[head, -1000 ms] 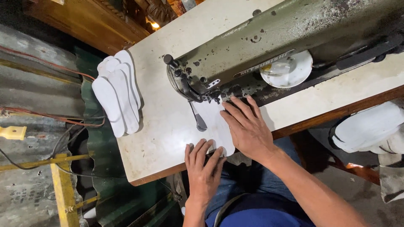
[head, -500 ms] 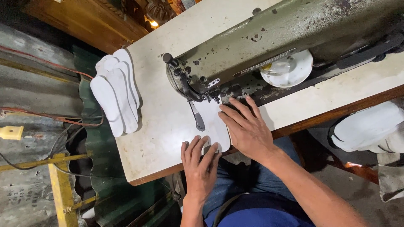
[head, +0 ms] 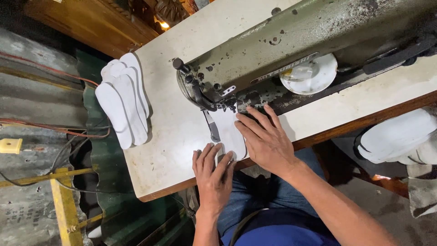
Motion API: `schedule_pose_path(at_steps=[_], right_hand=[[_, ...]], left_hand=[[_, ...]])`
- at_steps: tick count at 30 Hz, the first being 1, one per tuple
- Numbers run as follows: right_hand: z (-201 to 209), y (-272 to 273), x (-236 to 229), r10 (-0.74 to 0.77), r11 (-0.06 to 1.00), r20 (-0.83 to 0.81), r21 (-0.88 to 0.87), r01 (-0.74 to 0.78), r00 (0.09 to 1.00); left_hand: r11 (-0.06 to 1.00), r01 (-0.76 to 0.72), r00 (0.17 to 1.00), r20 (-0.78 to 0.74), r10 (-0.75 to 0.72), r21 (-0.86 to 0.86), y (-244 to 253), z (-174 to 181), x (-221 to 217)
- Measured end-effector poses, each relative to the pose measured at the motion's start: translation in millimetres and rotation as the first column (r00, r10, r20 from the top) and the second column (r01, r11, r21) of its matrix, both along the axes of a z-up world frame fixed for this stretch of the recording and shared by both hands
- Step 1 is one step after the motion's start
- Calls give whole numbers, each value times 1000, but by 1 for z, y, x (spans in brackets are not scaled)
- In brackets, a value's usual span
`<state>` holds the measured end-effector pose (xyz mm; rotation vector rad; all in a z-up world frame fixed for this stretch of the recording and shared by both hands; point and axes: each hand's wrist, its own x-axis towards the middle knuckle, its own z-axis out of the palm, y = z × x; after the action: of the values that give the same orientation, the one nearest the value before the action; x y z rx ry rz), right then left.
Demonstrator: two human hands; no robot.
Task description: The person operates a sewing machine to stitch white shoe insoles. They guide the insoles under the needle, retrieve additional insoles from a nearby orange chair, and place finished pieces onto a stack on the table.
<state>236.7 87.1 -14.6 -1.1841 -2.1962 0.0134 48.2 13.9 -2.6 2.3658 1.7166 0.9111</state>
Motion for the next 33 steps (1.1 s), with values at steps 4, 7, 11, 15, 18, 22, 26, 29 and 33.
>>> schedule_pose_path(at_steps=[4,7,11,15,18,22,26,29,33], right_hand=[[0,0,0,-1,1000,-6,14,1,1000],[1,2,-2,-9,1000,3,13,9,1000],[-5,1,-4,5,1000,-64,3,-5,998],[-8,0,-11,15,999,-166,37,-9,986],[-7,3,-2,61,998,-5,4,-61,998],[-10,1,-1,97,995,-31,-7,-97,995],[-7,1,-2,101,995,-27,-12,-102,994],[-7,1,-1,98,995,-31,-10,-98,995],[-9,1,0,116,993,-19,-16,-116,993]], left_hand=[[1000,3,1000,2,-3,-5,3,-1,-1],[1000,-1,1000,-14,1,19,8,1,-2],[1000,-23,999,-27,23,15,8,-6,0],[997,-30,1000,-1,30,68,8,-17,-5],[999,51,999,-7,-51,-8,9,-12,-11],[999,42,999,10,-42,-17,8,-15,-13],[999,35,999,12,-36,20,14,-18,-15],[999,40,999,26,-41,18,18,-17,-16],[998,59,998,20,-59,15,23,-15,-16]])
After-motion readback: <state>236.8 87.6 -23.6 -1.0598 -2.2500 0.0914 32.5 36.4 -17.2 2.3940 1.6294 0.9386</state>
